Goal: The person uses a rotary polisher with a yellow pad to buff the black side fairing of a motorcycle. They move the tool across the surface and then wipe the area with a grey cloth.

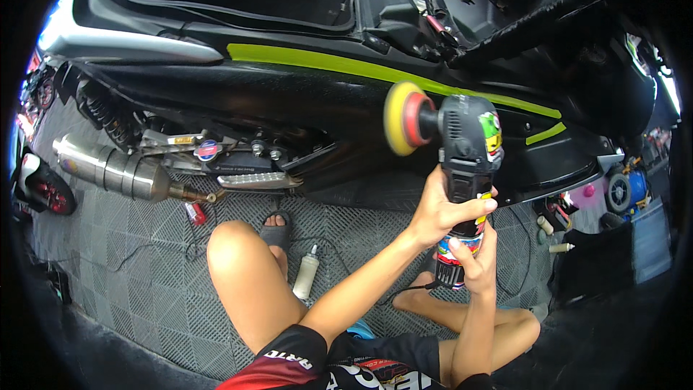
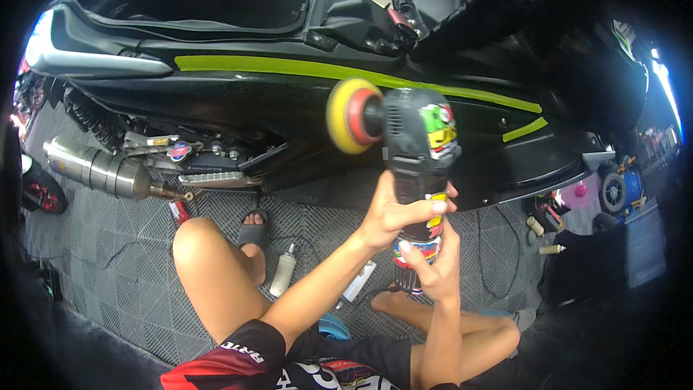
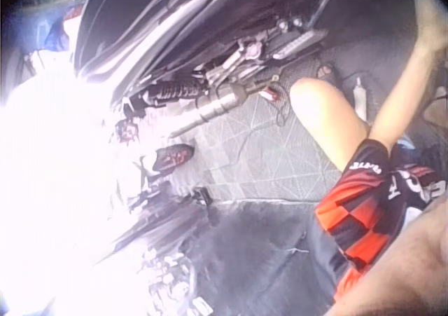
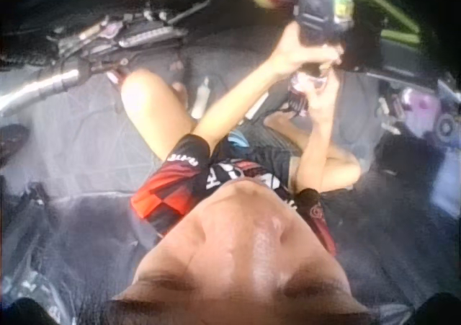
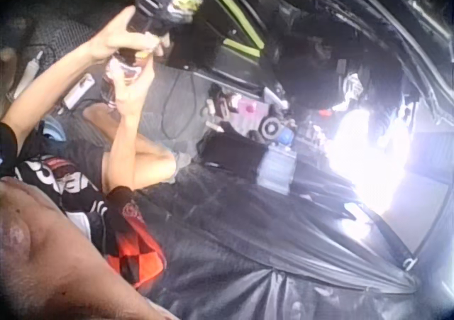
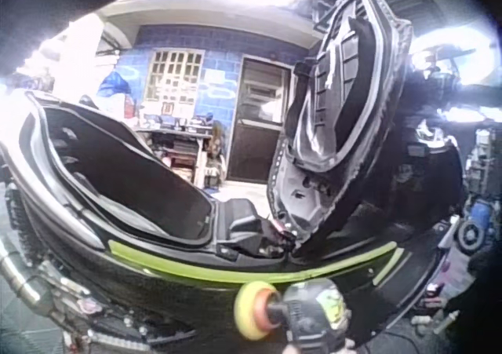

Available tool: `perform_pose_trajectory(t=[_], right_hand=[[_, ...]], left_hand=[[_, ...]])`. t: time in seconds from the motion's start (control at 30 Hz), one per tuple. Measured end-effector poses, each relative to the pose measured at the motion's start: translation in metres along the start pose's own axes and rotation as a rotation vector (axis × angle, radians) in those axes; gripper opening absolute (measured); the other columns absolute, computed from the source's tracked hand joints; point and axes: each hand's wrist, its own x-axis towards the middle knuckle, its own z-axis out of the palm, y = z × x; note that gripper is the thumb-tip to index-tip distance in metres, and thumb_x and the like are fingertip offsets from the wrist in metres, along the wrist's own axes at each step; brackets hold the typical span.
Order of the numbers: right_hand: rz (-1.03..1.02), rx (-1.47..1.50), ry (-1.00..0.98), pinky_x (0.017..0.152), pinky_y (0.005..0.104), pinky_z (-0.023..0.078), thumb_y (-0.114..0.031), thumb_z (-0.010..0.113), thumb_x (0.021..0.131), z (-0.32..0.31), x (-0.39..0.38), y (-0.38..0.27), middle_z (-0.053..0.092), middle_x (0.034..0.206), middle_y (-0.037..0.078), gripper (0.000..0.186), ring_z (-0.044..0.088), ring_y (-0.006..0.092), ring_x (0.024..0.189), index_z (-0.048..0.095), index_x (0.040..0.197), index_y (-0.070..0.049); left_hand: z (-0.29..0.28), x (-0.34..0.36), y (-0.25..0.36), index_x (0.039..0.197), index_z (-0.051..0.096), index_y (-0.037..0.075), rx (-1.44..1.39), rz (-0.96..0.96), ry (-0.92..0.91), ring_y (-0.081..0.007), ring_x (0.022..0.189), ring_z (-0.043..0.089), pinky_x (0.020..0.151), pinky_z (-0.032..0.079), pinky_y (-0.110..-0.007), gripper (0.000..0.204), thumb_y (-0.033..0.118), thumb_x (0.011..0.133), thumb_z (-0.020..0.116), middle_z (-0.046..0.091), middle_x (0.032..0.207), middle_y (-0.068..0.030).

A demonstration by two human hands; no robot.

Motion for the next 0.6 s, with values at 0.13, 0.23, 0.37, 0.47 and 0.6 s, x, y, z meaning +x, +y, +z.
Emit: perform_pose_trajectory(t=[0.13,0.23,0.37,0.47,0.6], right_hand=[[-0.07,-0.141,-0.108,0.092,0.0317,0.052,-0.02,0.082,0.079,0.003,0.01,-0.048,0.066,0.114,0.013,0.064,0.066,0.0181,0.103,0.054,0.129,0.008],[-0.02,-0.237,-0.128,0.094,0.0324,0.052,-0.021,0.082,0.079,-0.019,0.013,-0.07,0.067,0.115,0.013,0.066,0.066,0.0177,0.104,0.054,0.131,0.009],[0.096,-0.309,-0.089,0.093,0.0294,0.049,-0.021,0.076,0.087,-0.046,0.023,-0.084,0.066,0.115,0.01,0.059,0.063,0.0141,0.103,0.054,0.134,0.008],[0.237,-0.27,0.024,0.087,0.0294,0.051,-0.023,0.072,0.093,-0.057,0.028,-0.098,0.069,0.104,0.007,0.046,0.064,0.0119,0.094,0.059,0.125,0.007],[0.206,-0.451,0.083,0.085,0.029,0.052,-0.026,0.075,0.092,-0.067,0.037,-0.121,0.07,0.101,0.008,0.045,0.066,0.0121,0.091,0.061,0.121,0.006]], left_hand=[[0.011,-0.009,0.014,0.11,0.065,-0.005,-0.034,0.151,0.01,-0.0237,0.09,0.071,0.083,0.059,-0.038,0.038,0.016,0.08,0.075,0.069,0.1,-0.0144],[0.026,0.0,-0.003,0.112,0.064,-0.004,-0.106,0.175,0.031,-0.0236,0.091,0.071,0.085,0.058,-0.037,0.037,0.014,0.082,0.073,0.068,0.101,-0.0139],[0.038,0.033,-0.02,0.105,0.067,-0.003,-0.197,0.094,0.033,-0.018,0.087,0.072,0.079,0.059,-0.033,0.027,0.014,0.087,0.077,0.072,0.095,-0.01],[0.048,0.059,-0.03,0.105,0.065,-0.003,-0.274,-0.034,0.024,-0.0203,0.089,0.074,0.079,0.061,-0.034,0.032,0.019,0.087,0.08,0.072,0.096,-0.012],[0.058,0.077,-0.038,0.108,0.063,-0.001,-0.295,-0.062,-0.055,-0.0209,0.09,0.074,0.081,0.061,-0.035,0.035,0.027,0.091,0.075,0.072,0.097,-0.0132]])
